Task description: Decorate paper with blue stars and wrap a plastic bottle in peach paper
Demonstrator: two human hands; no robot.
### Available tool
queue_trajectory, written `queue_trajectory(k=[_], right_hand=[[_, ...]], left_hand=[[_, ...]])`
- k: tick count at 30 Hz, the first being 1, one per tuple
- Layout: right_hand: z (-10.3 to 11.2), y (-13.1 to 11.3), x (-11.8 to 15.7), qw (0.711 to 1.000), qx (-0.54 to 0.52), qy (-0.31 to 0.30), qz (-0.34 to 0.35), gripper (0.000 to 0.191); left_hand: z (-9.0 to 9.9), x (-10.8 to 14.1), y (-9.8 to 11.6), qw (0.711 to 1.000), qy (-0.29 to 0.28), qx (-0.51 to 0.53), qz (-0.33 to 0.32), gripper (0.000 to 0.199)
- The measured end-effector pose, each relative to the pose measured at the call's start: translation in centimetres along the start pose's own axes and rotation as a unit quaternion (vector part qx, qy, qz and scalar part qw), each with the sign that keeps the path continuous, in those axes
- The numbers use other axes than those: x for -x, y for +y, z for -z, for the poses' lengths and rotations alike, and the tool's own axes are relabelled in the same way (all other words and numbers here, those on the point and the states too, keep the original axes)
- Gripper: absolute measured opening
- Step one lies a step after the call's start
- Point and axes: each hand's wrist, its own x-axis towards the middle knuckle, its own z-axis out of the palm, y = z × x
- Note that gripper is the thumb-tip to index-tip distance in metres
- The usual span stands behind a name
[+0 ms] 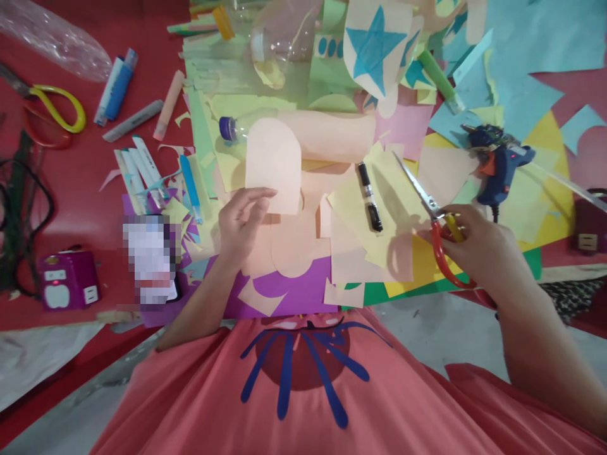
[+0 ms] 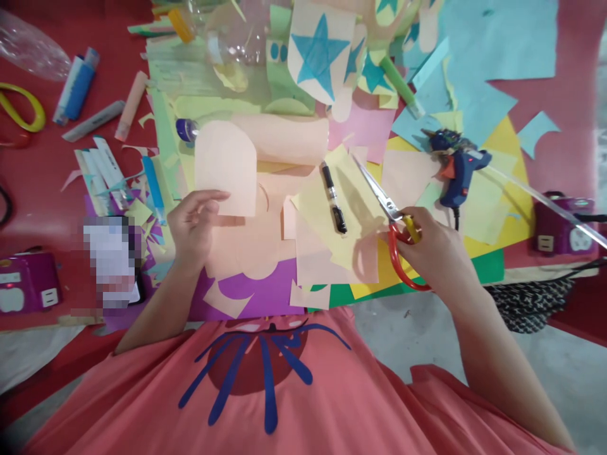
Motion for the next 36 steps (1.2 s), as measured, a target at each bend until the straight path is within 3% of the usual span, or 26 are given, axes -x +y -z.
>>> queue_trajectory(k=[2,6,8,12,14,17,19,23,25,31,36], right_hand=[[0.1,0.0,0.0,1.0,-0.009,-0.008,-0.021,0.031],[-0.2,0.3,-0.6,1.0,-0.001,0.003,-0.031,0.04],[-0.4,0.4,-0.8,0.999,0.012,-0.01,-0.031,0.047],[-0.1,-0.1,-0.5,0.999,0.035,-0.015,-0.004,0.057],[0.2,-0.4,0.0,0.998,0.056,0.001,-0.005,0.055],[0.6,-0.9,0.5,0.995,0.063,0.081,0.005,0.046],[0.7,-1.1,0.5,0.989,0.041,0.131,0.053,0.039],[0.0,-2.0,0.1,0.973,0.017,0.145,0.178,0.032],[-0.7,-2.6,0.0,0.966,-0.001,0.133,0.222,0.031],[-2.8,-4.1,-0.1,0.956,-0.024,0.117,0.268,0.028],[-3.2,-5.0,-1.0,0.943,-0.06,0.113,0.308,0.027]], left_hand=[[0.5,0.0,0.2,0.999,-0.024,-0.013,0.017,0.033],[1.5,0.5,0.5,0.97,-0.238,-0.037,0.025,0.043],[1.6,0.9,0.5,0.948,-0.302,-0.1,0.003,0.04],[1.2,2.3,0.2,0.94,-0.244,-0.224,-0.08,0.032],[0.9,3.2,0.0,0.933,-0.246,-0.238,-0.108,0.036],[0.9,4.3,-0.2,0.921,-0.269,-0.251,-0.131,0.039],[1.2,4.3,-0.4,0.921,-0.259,-0.262,-0.129,0.04],[2.4,2.4,-1.1,0.928,-0.166,-0.318,-0.101,0.038],[2.9,1.0,-1.6,0.923,-0.147,-0.346,-0.077,0.035],[3.4,-1.6,-2.1,0.927,-0.165,-0.332,-0.052,0.031],[3.9,-3.1,-1.5,0.933,-0.166,-0.315,-0.058,0.032]])
